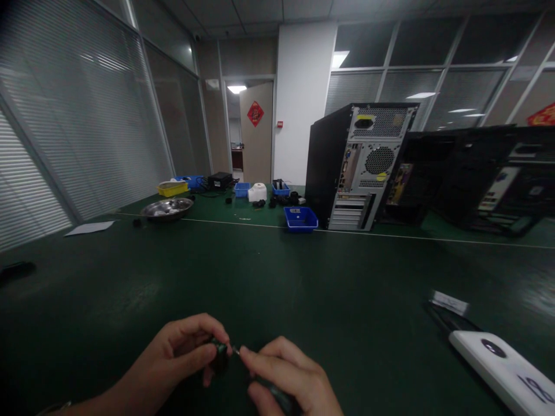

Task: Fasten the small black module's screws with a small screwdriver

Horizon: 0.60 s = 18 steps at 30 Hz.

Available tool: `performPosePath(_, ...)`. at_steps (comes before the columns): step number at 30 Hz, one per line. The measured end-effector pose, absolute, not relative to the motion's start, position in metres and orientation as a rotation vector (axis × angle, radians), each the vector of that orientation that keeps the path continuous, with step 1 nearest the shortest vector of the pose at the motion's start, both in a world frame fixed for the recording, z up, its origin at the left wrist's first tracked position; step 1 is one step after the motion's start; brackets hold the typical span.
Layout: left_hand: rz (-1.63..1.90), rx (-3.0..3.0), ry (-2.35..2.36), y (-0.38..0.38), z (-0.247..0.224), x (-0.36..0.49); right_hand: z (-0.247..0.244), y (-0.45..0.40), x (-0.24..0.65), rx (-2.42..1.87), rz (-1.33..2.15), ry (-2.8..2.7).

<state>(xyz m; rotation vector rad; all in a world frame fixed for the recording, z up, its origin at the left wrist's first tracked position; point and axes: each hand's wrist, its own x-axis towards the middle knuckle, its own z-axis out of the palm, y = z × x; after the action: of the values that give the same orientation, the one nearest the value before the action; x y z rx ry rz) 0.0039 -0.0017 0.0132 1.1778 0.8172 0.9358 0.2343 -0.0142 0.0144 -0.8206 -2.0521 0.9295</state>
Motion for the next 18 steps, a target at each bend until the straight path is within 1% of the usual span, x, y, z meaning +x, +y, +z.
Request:
performPosePath(2, 0.829, 1.374, 0.850, -0.003, 0.018, 0.002, 0.017, -0.014, 0.235, -0.843, 0.894, -2.013)
performPosePath(5, 0.663, 1.838, 0.899, -0.009, 0.029, 0.004, 0.019, -0.014, 0.235, -0.873, 0.846, -1.969)
performPosePath(8, 0.568, 2.083, 0.876, -0.012, 0.036, 0.008, 0.019, -0.014, 0.233, -0.857, 0.837, -1.964)
performPosePath(12, 0.529, 2.163, 0.872, -0.012, 0.034, 0.010, 0.018, -0.014, 0.232, -0.848, 0.873, -1.968)
performPosePath(15, 0.596, 2.121, 0.855, -0.013, 0.032, 0.009, 0.020, -0.012, 0.231, -0.900, 0.893, -1.974)
performPosePath(18, 0.652, 2.061, 0.940, -0.017, 0.037, 0.009, 0.020, -0.012, 0.231, -1.004, 0.908, -2.037)
